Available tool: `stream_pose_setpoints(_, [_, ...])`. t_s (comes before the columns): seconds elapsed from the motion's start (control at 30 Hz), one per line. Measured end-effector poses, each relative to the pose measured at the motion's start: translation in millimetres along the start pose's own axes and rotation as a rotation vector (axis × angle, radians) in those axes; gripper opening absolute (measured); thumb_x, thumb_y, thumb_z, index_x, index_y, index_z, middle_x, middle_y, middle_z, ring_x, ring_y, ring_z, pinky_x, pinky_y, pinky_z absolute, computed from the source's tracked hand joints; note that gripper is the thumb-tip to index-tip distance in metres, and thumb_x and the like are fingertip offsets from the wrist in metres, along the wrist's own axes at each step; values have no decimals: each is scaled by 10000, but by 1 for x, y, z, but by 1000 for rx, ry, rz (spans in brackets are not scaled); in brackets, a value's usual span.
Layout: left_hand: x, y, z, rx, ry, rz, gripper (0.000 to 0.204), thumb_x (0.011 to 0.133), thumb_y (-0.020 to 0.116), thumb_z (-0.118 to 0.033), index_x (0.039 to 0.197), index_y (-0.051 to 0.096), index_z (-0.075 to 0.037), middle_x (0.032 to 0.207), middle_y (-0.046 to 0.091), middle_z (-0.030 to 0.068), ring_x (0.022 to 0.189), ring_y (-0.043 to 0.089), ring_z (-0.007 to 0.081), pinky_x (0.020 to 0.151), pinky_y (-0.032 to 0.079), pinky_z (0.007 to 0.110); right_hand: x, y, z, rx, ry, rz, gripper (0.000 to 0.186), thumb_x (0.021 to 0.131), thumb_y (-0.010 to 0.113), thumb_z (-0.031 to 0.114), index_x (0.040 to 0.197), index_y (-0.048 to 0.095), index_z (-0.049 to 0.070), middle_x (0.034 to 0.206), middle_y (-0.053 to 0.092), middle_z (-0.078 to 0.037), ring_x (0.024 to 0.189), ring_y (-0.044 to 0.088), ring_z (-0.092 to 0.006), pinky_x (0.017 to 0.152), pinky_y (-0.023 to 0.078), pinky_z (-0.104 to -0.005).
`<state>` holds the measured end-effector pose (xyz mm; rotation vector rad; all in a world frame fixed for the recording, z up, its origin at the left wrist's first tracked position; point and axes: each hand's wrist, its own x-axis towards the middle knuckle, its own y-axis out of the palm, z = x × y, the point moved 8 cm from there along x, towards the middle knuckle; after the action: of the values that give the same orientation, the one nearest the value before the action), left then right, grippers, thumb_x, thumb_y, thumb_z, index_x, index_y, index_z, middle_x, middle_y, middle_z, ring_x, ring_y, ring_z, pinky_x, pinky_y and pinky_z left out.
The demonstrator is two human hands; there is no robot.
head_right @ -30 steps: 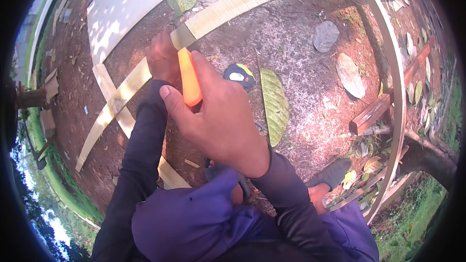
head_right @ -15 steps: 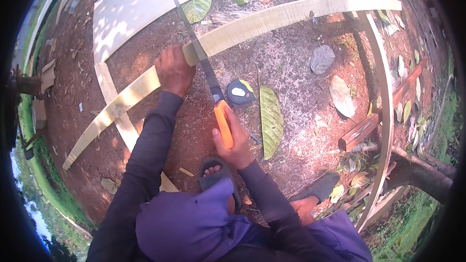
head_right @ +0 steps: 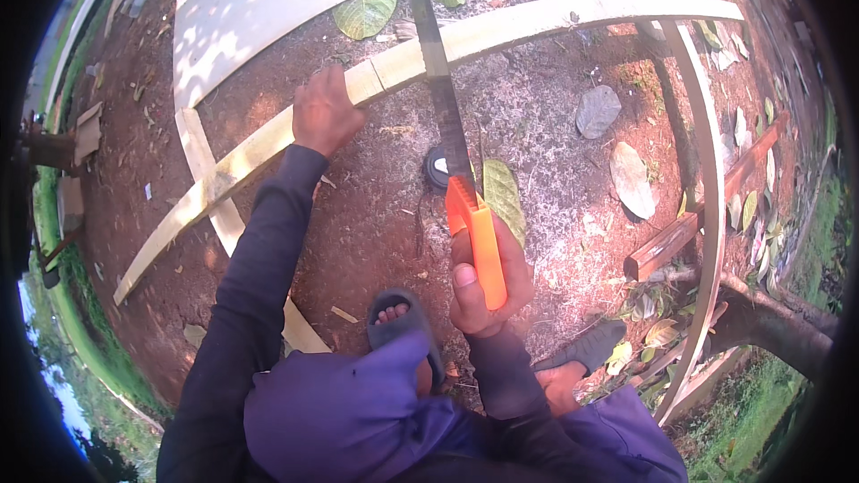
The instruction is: The person uses a hand saw to cut a wooden plank placed on the ground. They measure the wood with a tape measure, mark it, and then saw through the plank. The cut piece is separated and set aside.
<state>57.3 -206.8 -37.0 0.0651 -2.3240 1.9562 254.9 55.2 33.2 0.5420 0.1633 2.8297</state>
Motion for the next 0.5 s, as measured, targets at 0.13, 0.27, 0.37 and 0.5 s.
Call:
stream_pose_setpoints(0.13, [-8,10,4,58,-5,-3,421,762,772,-244,1080,577,-51,1036,643,123,1000,641,290,895,471,455,2,-11,12,6,60,-76,632,935,649,248,1383,510,-174,726,570,-52,655,537,-138,630,470,-299])
stream_pose_setpoints(0.27, [-7,24,2,119,-11,90,477,763,782,-291,1113,566,-50,1046,623,129,1018,627,288,902,467,456,11,-9,-13,-35,165,-176,572,933,600,172,1385,518,-169,714,567,-49,604,504,-110,559,439,-268])
stream_pose_setpoints(0.37, [5,11,-2,90,-2,62,501,758,802,-314,1097,561,-34,1018,614,139,1011,621,325,915,463,463,25,14,-7,160,320,-242,553,917,551,91,1419,521,-139,708,565,-34,593,498,-86,544,431,-238])
stream_pose_setpoints(0.5, [4,2,2,70,6,32,550,774,826,-396,1099,561,-40,1047,614,141,1029,617,328,922,462,470,30,5,-16,103,314,-218,562,910,554,86,1425,520,-136,713,573,-37,588,509,-86,544,435,-234])
